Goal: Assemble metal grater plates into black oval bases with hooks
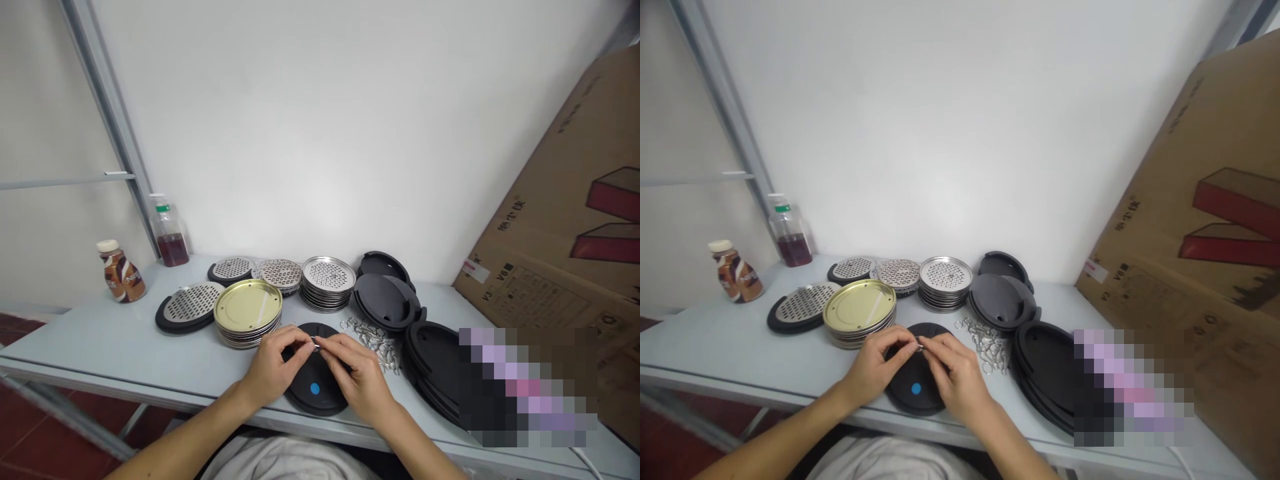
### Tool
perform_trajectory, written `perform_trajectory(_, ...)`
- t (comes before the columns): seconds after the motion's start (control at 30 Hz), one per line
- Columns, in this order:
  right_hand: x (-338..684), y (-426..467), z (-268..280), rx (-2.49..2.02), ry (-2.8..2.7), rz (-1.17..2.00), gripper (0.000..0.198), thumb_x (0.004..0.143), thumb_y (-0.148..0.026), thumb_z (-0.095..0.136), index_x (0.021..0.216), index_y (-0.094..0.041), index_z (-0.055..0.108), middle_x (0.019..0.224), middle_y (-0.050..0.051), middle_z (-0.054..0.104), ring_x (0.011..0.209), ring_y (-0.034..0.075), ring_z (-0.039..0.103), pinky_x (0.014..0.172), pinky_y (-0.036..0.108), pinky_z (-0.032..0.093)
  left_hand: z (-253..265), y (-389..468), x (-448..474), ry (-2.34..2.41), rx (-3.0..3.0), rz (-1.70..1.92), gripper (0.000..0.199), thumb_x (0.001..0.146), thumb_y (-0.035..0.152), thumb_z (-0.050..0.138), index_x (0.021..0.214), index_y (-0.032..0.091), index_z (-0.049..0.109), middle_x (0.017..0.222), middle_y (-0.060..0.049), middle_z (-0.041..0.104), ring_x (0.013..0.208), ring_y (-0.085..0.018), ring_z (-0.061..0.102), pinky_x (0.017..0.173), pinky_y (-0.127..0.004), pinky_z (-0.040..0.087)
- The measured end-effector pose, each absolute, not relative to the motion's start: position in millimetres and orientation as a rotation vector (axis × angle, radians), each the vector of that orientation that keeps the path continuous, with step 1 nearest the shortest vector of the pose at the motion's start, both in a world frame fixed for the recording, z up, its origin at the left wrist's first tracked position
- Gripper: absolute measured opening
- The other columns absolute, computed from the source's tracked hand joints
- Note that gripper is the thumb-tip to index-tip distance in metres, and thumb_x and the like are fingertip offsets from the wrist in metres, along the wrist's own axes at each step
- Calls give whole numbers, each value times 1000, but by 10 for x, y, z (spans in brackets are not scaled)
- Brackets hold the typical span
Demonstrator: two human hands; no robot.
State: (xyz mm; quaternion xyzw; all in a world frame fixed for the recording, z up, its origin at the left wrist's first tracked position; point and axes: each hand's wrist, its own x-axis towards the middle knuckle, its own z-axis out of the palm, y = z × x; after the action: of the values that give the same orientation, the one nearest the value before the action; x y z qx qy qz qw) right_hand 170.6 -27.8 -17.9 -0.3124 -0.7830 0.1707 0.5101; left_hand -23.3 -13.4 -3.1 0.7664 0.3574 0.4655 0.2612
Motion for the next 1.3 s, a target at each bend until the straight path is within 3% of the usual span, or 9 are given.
perform_trajectory(0.23,1705,-262,-235,-712,-2032,170,48,95,-7,49,140,-24,51,94,9,61,85,19,59,74,34,56,-39,-120,-233,991,2057,1253,19,95,25,58,80,18,66,74,0,65,71,-15,60,69,-25,46)
perform_trajectory(0.47,1709,-247,-230,-810,-2081,-14,37,98,-11,45,132,-20,54,83,7,58,74,20,55,64,33,52,-70,-115,-230,967,2032,1275,18,96,26,59,84,19,71,79,-2,70,75,-16,65,73,-26,50)
perform_trajectory(0.63,1773,-209,-222,-920,-1949,74,30,99,-14,45,124,-23,58,88,7,63,78,19,61,68,32,53,-121,-88,-237,958,2013,1342,11,93,22,64,97,21,74,94,-4,75,87,-19,69,80,-28,54)
perform_trajectory(0.83,1757,-222,-252,-925,-2004,113,29,100,-17,43,125,-21,58,80,5,59,70,19,59,62,31,52,-107,-106,-241,901,2052,1349,18,91,22,67,107,23,74,90,-3,75,82,-18,70,78,-28,55)
perform_trajectory(1.0,1725,-236,-276,-953,-2043,156,24,100,-17,42,111,-18,63,76,5,57,66,18,56,59,30,49,-104,-106,-233,870,2089,1378,18,91,21,68,107,23,76,93,-5,76,85,-18,70,80,-29,55)
perform_trajectory(1.3,1726,-218,-242,-959,-2003,165,23,100,-18,41,105,-20,64,74,3,56,63,17,56,56,29,48,-107,-118,-240,848,2122,1395,20,91,23,68,109,24,76,92,-5,77,83,-19,71,79,-30,57)
